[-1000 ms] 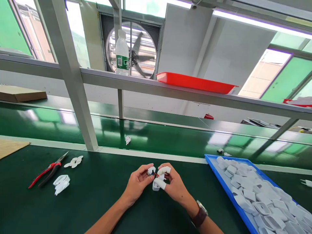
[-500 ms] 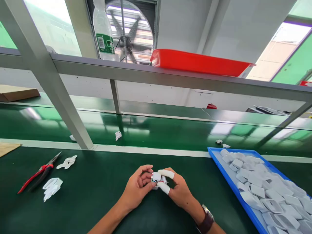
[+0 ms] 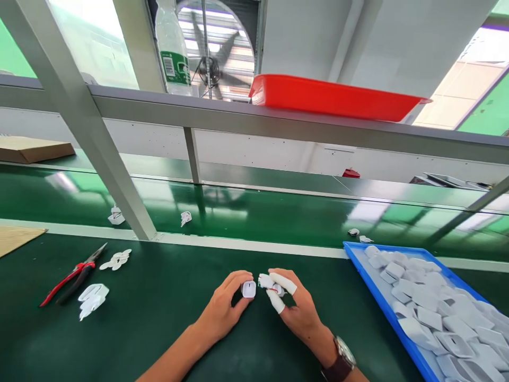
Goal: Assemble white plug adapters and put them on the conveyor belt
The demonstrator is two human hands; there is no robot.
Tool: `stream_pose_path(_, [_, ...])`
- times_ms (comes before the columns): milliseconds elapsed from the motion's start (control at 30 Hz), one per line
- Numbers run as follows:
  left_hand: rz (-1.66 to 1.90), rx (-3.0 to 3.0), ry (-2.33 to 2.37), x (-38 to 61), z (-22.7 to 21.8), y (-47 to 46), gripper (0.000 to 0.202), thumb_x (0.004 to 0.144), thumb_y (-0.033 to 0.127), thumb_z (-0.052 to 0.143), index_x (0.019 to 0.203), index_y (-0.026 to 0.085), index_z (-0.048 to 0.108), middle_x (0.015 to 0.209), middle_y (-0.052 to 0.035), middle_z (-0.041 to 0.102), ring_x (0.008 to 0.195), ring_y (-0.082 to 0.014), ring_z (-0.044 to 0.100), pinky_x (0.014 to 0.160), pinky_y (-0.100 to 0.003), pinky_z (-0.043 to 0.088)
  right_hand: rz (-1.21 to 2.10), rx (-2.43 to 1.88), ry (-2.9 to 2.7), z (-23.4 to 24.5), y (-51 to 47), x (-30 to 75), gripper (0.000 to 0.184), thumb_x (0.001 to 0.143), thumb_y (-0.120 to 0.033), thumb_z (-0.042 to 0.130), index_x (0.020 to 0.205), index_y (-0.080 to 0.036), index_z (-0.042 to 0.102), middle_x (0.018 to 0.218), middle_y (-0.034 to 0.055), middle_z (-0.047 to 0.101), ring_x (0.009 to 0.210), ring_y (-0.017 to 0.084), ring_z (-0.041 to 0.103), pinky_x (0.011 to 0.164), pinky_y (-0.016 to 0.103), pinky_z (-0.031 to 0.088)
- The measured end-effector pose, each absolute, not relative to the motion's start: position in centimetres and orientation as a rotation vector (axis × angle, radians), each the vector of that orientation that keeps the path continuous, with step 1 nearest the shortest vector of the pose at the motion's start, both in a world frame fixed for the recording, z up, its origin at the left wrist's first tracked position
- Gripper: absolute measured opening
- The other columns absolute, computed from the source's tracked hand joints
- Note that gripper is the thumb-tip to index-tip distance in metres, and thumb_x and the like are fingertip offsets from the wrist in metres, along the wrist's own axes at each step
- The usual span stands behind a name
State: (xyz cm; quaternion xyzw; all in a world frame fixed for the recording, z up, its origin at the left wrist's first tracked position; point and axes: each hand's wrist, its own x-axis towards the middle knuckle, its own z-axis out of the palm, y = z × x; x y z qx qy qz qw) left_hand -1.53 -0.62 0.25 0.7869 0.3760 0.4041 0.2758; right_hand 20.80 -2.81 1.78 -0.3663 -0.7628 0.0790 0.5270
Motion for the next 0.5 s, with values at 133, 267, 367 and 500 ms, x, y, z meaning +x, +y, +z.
stream_pose_path(133, [1.167, 2.132, 1.042, -1.8, 0.6, -0.8, 0.028, 0.096, 0.025, 0.06, 0.124, 0.028, 0.062, 0.121, -0.0049, 0.07, 0.111, -0.0218, 0.068, 0.1, -0.038, 0.056, 0.146, -0.85, -1.848, 1.7, -3.3, 20.5, 0.051, 0.094, -0.008, 0.057, 0.139, -0.029, 0.052, 0.113, 0.0092, 0.069, 0.096, 0.022, 0.07, 0.076, 0.036, 0.062])
stream_pose_path(267, [1.179, 2.11, 1.073, -1.8, 0.8, -1.0, 0.028, 0.095, 0.025, 0.062, 0.123, 0.027, 0.062, 0.112, -0.0037, 0.072, 0.101, -0.0201, 0.069, 0.092, -0.034, 0.058, 0.121, -0.815, -1.879, 1.8, -3.8, 20.2, 0.054, 0.092, -0.005, 0.058, 0.139, -0.029, 0.051, 0.115, 0.01, 0.069, 0.097, 0.024, 0.07, 0.078, 0.04, 0.062])
stream_pose_path(367, [1.209, 2.135, 1.02, -1.8, 0.8, -1.0, 0.028, 0.096, 0.025, 0.061, 0.123, 0.027, 0.062, 0.113, -0.0045, 0.072, 0.103, -0.0207, 0.069, 0.093, -0.035, 0.058, 0.045, -0.771, -1.946, 2.0, -4.0, 20.0, 0.057, 0.091, -0.003, 0.058, 0.142, -0.028, 0.051, 0.116, 0.0109, 0.07, 0.1, 0.026, 0.07, 0.083, 0.044, 0.062])
stream_pose_path(500, [1.215, 2.174, 0.969, -1.9, 0.8, -0.8, 0.027, 0.098, 0.024, 0.058, 0.125, 0.027, 0.062, 0.117, -0.0066, 0.072, 0.108, -0.022, 0.068, 0.096, -0.038, 0.057, -0.038, -0.768, -2.003, 2.1, -4.1, 20.0, 0.062, 0.091, -0.004, 0.06, 0.148, -0.027, 0.047, 0.116, 0.0118, 0.071, 0.101, 0.027, 0.071, 0.084, 0.046, 0.062])
